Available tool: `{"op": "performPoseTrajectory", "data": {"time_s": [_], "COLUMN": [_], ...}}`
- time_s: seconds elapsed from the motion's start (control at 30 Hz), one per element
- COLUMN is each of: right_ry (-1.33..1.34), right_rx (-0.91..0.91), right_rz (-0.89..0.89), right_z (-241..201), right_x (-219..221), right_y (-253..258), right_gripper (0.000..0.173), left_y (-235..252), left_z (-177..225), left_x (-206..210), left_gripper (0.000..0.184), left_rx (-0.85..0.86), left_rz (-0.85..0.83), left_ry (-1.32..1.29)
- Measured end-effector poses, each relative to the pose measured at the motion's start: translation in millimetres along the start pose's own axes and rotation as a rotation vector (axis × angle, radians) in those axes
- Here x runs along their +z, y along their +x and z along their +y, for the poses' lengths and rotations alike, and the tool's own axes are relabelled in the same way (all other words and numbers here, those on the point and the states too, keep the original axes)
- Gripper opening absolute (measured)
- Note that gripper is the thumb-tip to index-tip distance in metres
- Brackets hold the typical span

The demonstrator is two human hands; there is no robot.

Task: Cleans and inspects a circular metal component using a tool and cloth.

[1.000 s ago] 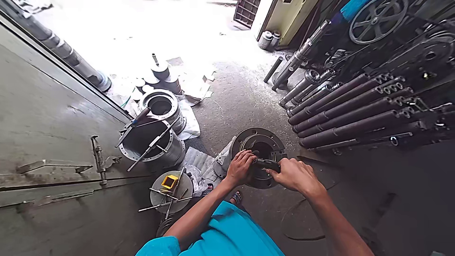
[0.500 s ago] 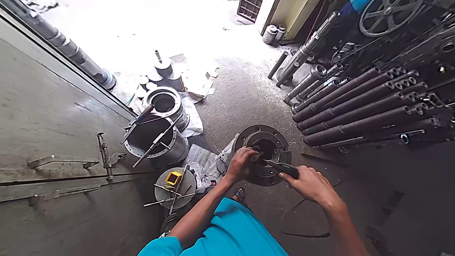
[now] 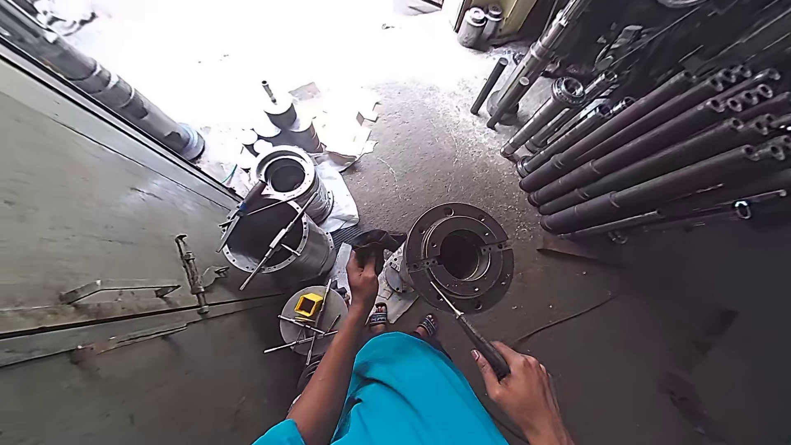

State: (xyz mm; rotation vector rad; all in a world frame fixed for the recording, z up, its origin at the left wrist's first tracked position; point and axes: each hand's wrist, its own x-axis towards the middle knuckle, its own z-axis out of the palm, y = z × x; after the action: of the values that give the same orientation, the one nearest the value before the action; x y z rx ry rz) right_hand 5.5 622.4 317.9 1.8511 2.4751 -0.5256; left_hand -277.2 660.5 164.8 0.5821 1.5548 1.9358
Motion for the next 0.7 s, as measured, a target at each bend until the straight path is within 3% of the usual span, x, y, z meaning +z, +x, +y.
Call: {"op": "performPoseTrajectory", "data": {"time_s": [0.27,0.5,0.7], "right_ry": [-0.02,0.037,0.046], "right_rx": [-0.022,-0.005,0.016], "right_rz": [0.027,0.105,0.04], "right_z": [0,3,10], "right_x": [-4,-1,2], "right_y": [3,11,10], "right_gripper": [0.051,0.051,0.053], "left_y": [-14,-5,-3], "left_z": [-12,-11,-23], "left_x": [20,7,-11], "left_gripper": [0.022,0.026,0.03], "left_rx": [-0.038,-0.073,-0.089], "left_rz": [-0.06,0.078,0.113], "left_ry": [-0.014,0.055,0.105]}}
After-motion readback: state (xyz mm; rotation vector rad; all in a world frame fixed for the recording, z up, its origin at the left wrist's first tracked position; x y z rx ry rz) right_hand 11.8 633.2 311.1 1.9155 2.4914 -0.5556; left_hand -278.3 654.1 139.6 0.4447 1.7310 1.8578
